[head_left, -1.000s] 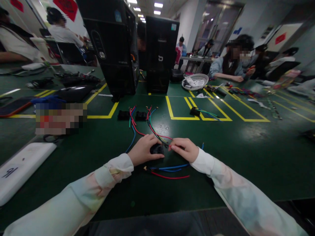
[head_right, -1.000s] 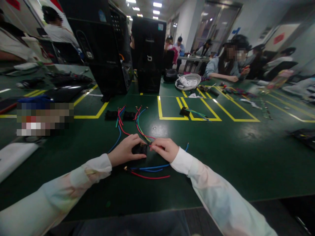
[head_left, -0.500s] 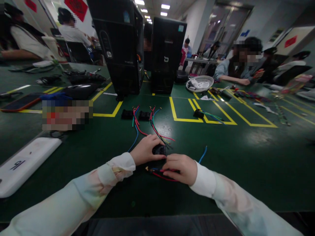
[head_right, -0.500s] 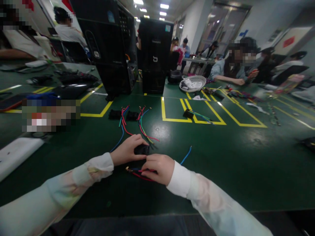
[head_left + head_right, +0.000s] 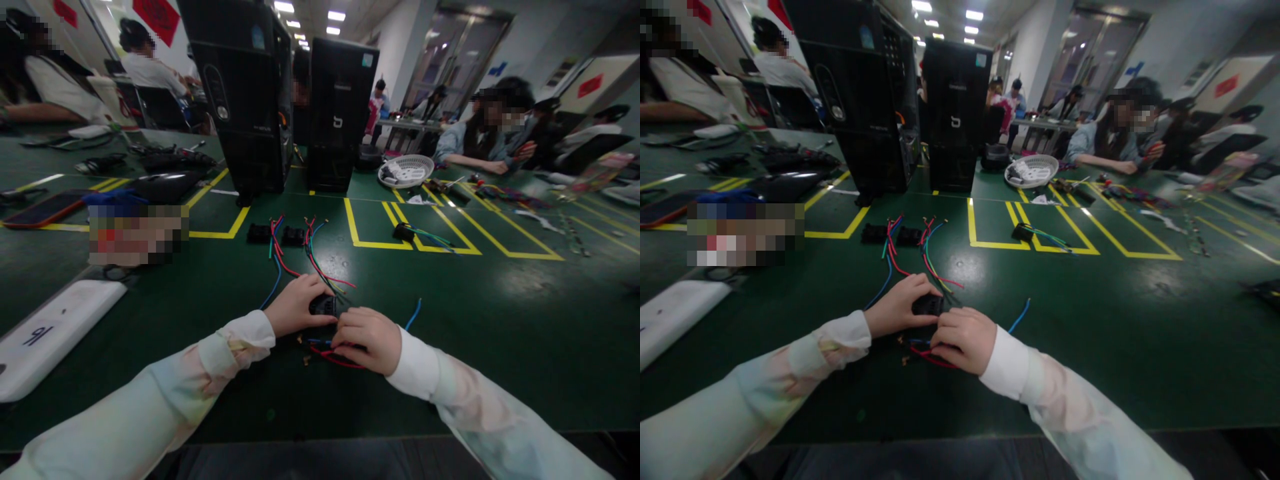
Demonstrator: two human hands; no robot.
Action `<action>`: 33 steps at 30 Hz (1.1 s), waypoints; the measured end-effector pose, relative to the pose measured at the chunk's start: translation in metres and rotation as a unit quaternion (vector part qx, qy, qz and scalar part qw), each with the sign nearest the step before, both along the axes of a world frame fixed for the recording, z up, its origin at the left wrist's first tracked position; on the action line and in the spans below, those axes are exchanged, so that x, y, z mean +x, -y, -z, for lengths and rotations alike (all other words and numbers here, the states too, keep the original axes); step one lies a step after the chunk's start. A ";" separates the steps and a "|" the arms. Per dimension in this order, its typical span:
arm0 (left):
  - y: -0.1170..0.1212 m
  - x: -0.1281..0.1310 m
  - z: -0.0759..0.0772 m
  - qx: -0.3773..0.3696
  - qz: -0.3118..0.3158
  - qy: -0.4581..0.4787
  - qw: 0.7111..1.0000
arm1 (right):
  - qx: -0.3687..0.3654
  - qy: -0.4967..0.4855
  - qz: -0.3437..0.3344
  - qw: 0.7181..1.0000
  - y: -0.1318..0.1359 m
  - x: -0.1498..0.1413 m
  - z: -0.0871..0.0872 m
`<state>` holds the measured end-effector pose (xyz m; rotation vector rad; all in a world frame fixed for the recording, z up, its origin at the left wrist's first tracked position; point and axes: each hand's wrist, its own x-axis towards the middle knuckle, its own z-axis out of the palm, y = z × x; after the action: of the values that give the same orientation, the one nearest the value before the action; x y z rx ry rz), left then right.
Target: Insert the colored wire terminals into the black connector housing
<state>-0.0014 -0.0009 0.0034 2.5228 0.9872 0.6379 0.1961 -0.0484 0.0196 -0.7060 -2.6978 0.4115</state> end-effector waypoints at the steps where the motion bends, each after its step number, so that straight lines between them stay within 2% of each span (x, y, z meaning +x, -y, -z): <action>1: 0.000 0.000 0.000 -0.001 0.000 -0.002 1.000 | -0.010 -0.018 0.000 1.000 -0.002 0.002 -0.002; 3: 0.000 -0.001 0.000 -0.002 0.001 -0.006 1.000 | -0.029 -0.060 0.006 0.998 -0.007 0.007 -0.007; 7: 0.000 -0.001 0.000 -0.003 0.004 -0.004 1.000 | -0.062 -0.128 0.074 0.987 -0.016 0.021 -0.020; 11: 0.000 0.000 0.000 -0.002 0.005 -0.003 1.000 | -0.097 -0.141 0.096 0.980 -0.018 0.025 -0.023; 14: 0.000 0.000 0.000 -0.002 0.005 -0.003 1.000 | -0.111 -0.099 0.073 0.986 -0.012 0.018 -0.014; 21: 0.000 0.000 -0.002 -0.003 0.009 -0.006 1.000 | -0.057 0.061 0.101 0.991 0.007 0.001 0.004; 30: 0.000 0.000 -0.002 0.000 0.004 -0.013 1.000 | -0.059 0.112 0.076 0.989 0.011 0.000 -0.003; 33: 0.000 0.001 -0.002 0.001 0.006 -0.010 1.000 | -0.057 0.129 0.088 0.986 0.014 -0.001 -0.006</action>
<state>-0.0008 -0.0006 0.0056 2.5391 0.9790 0.6124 0.1952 -0.0625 0.0256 -1.0898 -2.8353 0.4598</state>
